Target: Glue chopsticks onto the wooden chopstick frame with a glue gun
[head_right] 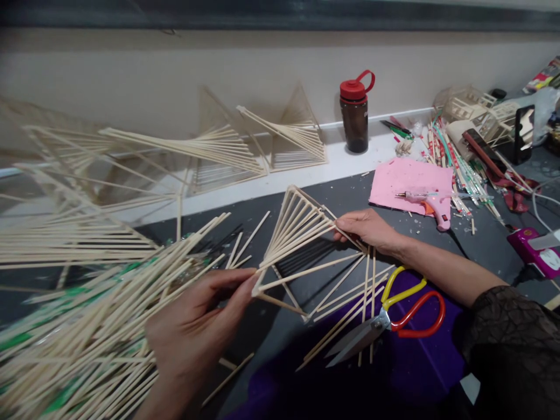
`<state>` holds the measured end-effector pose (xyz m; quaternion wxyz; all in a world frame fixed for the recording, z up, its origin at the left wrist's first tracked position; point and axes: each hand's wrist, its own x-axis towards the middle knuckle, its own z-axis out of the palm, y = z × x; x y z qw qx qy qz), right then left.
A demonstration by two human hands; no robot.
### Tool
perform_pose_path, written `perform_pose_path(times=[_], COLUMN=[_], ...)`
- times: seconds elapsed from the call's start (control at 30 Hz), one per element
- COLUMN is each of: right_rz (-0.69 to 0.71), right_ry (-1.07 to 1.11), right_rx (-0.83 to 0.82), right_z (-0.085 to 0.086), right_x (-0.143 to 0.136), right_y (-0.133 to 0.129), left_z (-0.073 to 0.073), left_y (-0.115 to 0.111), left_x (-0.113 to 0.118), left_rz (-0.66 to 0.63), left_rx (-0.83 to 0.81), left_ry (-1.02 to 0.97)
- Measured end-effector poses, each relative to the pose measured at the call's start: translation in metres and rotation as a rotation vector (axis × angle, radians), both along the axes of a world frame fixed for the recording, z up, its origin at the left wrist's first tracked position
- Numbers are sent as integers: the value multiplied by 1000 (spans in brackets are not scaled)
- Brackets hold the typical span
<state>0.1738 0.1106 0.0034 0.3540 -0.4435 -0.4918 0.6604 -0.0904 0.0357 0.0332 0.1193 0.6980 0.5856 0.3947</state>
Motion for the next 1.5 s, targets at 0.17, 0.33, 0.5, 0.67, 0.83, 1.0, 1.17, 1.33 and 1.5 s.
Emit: perform_pose_path(times=[0.17, 0.33, 0.5, 0.67, 0.83, 1.0, 1.17, 1.33, 1.5], right_rz=[-23, -23, -22, -37, -5, -12, -24, -41, -53], right_ry=[-14, -32, 27, 33, -17, -30, -56, -57, -72], right_rx=[-44, -33, -72, 18, 86, 96, 105, 101, 121], right_z=[0, 2, 3, 4, 3, 0, 1, 0, -1], right_x=[-1, -2, -4, -1, 1, 0, 0, -1, -2], right_y=[2, 2, 1, 1, 0, 0, 0, 0, 0], left_z=[3, 3, 0, 3, 3, 3, 1, 0, 0], left_y=[-1, -1, 1, 2, 2, 2, 3, 2, 1], left_x=[1, 1, -1, -3, -3, -3, -3, -2, -1], left_rz=[0, 0, -15, -35, -50, -61, -76, -70, -60], left_rx=[-45, -29, 49, -8, 24, 53, 86, 87, 79], left_ry=[-7, 5, 34, 43, 52, 75, 52, 41, 16])
